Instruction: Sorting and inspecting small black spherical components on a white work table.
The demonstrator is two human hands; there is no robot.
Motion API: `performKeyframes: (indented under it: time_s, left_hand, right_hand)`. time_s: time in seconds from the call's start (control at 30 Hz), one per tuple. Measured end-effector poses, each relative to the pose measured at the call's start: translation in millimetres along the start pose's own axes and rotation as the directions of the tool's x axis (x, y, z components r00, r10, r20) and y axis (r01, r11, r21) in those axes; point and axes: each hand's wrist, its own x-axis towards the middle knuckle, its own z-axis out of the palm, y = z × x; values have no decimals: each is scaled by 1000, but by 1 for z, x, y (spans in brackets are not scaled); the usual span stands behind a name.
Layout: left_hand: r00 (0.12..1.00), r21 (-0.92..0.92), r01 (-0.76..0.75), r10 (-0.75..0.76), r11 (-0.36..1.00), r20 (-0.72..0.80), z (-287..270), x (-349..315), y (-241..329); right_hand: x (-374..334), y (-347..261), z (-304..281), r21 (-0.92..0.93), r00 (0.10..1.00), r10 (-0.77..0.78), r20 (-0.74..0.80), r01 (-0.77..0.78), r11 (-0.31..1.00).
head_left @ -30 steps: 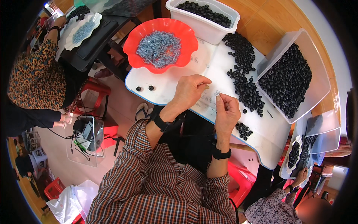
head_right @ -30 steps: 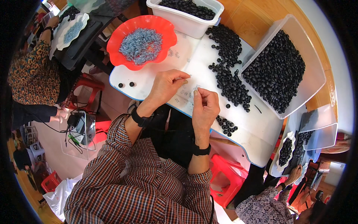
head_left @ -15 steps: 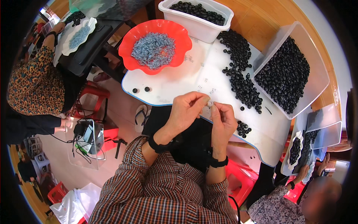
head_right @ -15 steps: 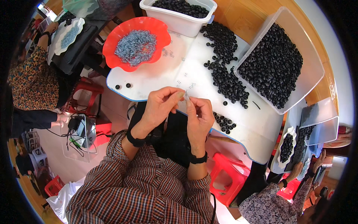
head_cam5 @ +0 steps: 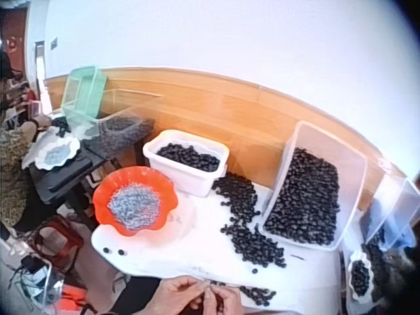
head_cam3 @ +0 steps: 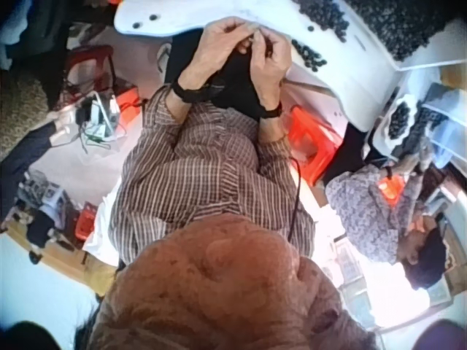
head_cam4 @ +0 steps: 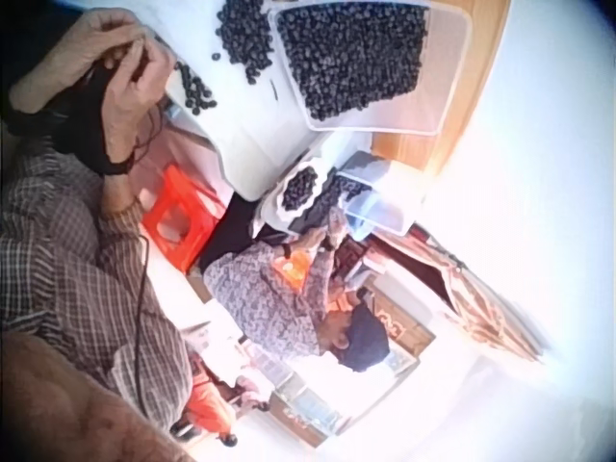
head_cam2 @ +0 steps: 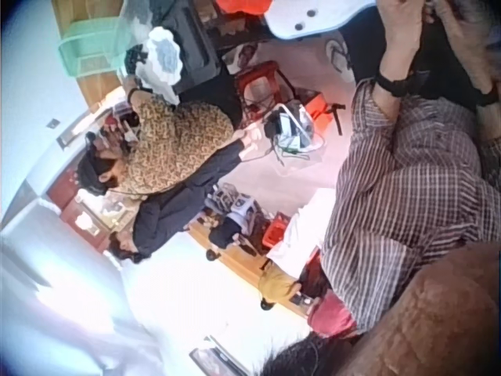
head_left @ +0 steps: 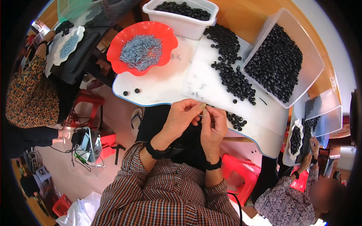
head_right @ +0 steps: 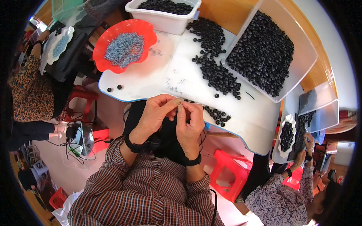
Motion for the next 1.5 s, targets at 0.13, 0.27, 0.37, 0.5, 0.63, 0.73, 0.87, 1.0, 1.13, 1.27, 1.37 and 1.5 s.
performKeyframes:
  time_s: [0.13,0.27,0.37,0.5,0.63,0.73,0.87,1.0,1.13,1.27,1.37,1.5]
  left_hand:
    - [998,4,3,-3,1000,56,7,4,-5]
    - [994,167,-44,26,985,107,28,14,-9]
    - [982,371,-178,139,911,130,44,30,-22]
    - [810,667,-540,532,513,247,66,55,-31]
    - [812,739,-534,494,411,313,84,71,-37]
    - [836,804,-526,343,277,428,89,76,-33]
    - [833,819,-534,297,212,467,91,79,-29]
    - [833,835,-522,312,174,456,92,78,-28]
    - [848,857,-486,329,171,416,88,80,-27]
    - [847,865,-473,355,165,395,87,77,-22]
    - [943,601,-305,146,738,300,68,71,-9]
    - [932,-29,18,-6,999,361,43,54,-1]
  right_hand:
    - [0,2,-14,-24,1000,26,-15,-26,999]
    - [2,7,-31,32,993,58,-104,-55,998]
    - [3,16,-48,-10,965,162,-205,-168,986]
    - [8,9,-60,71,928,258,-270,-248,966]
    - [8,13,-69,80,919,235,-316,-221,972]
    - [7,13,-69,93,912,245,-329,-227,970]
    - [6,12,-67,86,910,257,-326,-243,966]
    - [6,13,-68,80,915,246,-318,-233,969]
    - [6,13,-66,87,918,247,-309,-232,969]
    - [5,11,-66,78,916,252,-313,-239,968]
    - [7,5,-64,106,924,243,-296,-221,969]
    - [14,-7,-60,219,909,320,-266,-266,939]
